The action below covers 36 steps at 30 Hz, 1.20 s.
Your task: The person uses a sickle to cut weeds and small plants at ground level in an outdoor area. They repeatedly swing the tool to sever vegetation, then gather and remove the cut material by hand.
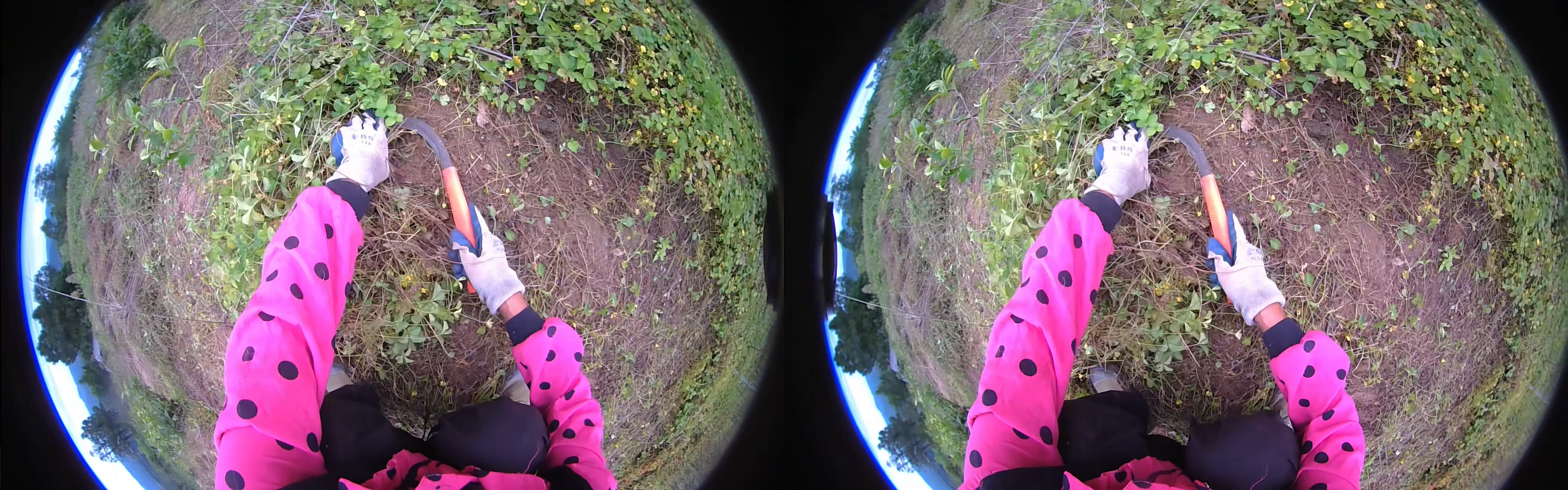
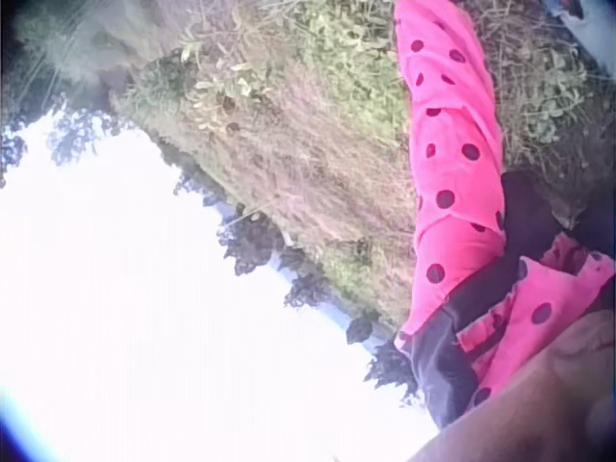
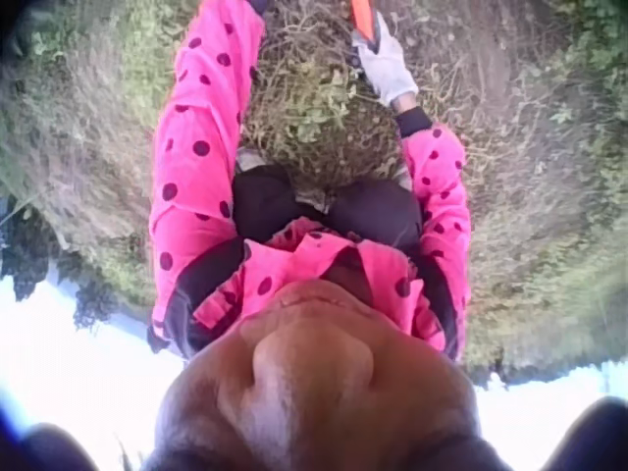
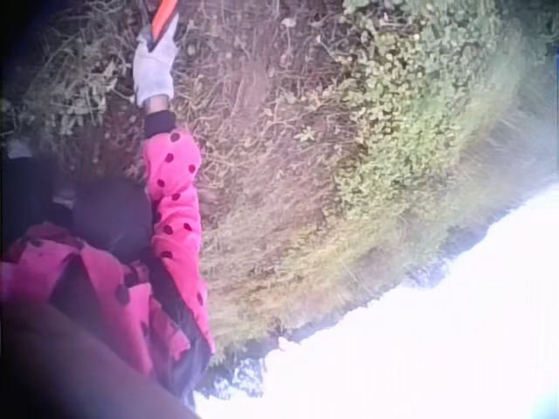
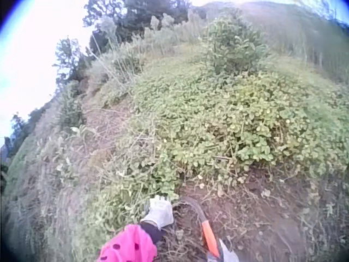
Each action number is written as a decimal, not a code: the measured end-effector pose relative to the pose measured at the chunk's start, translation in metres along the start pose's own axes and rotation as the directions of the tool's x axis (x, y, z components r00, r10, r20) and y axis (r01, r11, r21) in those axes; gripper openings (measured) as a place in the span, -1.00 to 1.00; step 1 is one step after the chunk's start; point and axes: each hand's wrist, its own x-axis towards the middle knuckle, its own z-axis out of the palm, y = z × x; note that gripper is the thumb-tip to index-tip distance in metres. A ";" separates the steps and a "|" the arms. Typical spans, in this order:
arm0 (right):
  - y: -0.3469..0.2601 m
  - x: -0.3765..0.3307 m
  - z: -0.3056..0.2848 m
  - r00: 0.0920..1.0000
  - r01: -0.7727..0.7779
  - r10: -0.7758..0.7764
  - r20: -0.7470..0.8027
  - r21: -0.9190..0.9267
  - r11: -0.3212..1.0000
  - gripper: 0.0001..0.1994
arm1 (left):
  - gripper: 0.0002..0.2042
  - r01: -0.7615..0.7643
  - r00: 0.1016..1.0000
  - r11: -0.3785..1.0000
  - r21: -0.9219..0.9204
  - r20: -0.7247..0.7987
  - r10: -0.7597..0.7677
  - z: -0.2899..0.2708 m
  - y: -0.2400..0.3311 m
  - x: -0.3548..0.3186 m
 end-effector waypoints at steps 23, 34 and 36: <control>-0.015 -0.037 -0.003 0.956 -0.291 0.277 0.094 0.186 0.939 -0.72 | -0.83 0.017 0.977 0.948 -0.318 0.205 0.052 0.003 -0.024 -0.028; -0.001 -0.167 -0.053 0.899 -0.437 0.388 0.205 0.328 0.838 -0.37 | -0.53 0.144 0.982 0.828 -0.542 -0.023 -0.186 0.004 -0.061 -0.152; 0.006 -0.150 -0.045 0.916 -0.401 0.363 0.172 0.322 0.858 -0.37 | -0.52 0.164 0.978 0.799 -0.579 -0.012 -0.210 0.012 -0.064 -0.152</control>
